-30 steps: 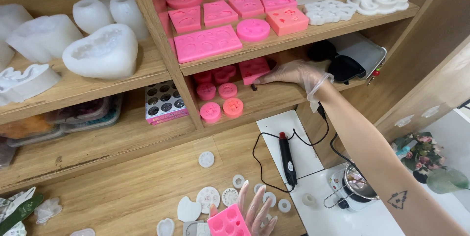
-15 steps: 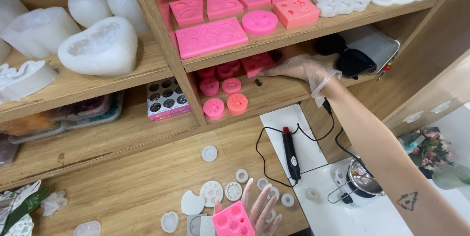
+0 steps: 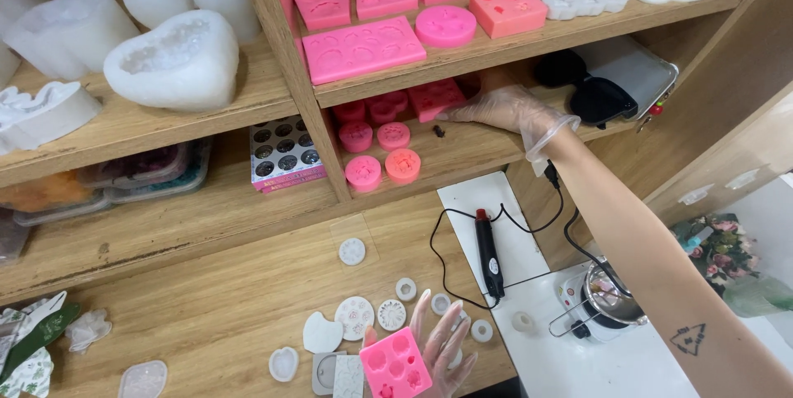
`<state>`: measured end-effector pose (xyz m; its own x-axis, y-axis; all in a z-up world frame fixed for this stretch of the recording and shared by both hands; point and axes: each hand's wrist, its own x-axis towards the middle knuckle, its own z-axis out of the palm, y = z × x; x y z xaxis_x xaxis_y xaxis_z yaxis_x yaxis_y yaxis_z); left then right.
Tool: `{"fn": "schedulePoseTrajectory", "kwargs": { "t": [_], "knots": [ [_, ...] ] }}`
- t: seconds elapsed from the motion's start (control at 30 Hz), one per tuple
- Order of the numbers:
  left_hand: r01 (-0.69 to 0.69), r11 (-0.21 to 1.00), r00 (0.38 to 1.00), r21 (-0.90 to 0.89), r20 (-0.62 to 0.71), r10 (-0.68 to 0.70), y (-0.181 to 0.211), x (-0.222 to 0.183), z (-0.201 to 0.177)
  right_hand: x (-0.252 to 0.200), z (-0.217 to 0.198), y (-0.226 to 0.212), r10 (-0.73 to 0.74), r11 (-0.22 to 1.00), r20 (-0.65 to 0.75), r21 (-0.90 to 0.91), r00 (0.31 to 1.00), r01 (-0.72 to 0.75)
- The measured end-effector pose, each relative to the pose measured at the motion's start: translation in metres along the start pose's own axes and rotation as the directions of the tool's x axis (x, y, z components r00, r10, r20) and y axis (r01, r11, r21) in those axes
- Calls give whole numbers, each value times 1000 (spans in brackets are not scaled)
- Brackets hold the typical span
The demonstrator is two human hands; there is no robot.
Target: Organizing and selecting various silicone candle molds from a shelving unit.
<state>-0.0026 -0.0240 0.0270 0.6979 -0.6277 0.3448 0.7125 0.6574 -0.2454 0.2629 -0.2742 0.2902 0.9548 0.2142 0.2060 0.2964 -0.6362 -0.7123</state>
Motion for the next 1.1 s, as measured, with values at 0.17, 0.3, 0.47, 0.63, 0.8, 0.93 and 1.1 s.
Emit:
{"fn": "schedulePoseTrajectory", "kwargs": {
  "t": [0.17,0.3,0.47,0.63,0.8,0.93,1.1],
  "knots": [
    [-36,999,999,-25,-11,35,-15,20,20,-9,-3,-15,52,999,10,-17,999,-52],
    [-32,992,989,-126,-147,13,-23,45,58,-4,-1,6,56,985,-11,-160,998,-57],
    [-76,985,931,-155,-365,15,-33,89,108,-91,5,-43,-119,987,-140,94,983,133],
    [-79,978,944,-194,-331,11,-46,137,131,-180,34,-58,-408,906,141,186,902,381],
    [-13,995,924,-96,-382,-25,-48,171,118,-188,29,-38,-66,987,43,148,997,59],
    [198,967,924,160,-359,-130,-45,182,126,-150,10,-39,17,941,-54,340,998,2],
    [115,993,941,-17,-317,-115,-42,147,98,-96,-7,-22,-172,968,-4,185,985,170]
  ]
}}
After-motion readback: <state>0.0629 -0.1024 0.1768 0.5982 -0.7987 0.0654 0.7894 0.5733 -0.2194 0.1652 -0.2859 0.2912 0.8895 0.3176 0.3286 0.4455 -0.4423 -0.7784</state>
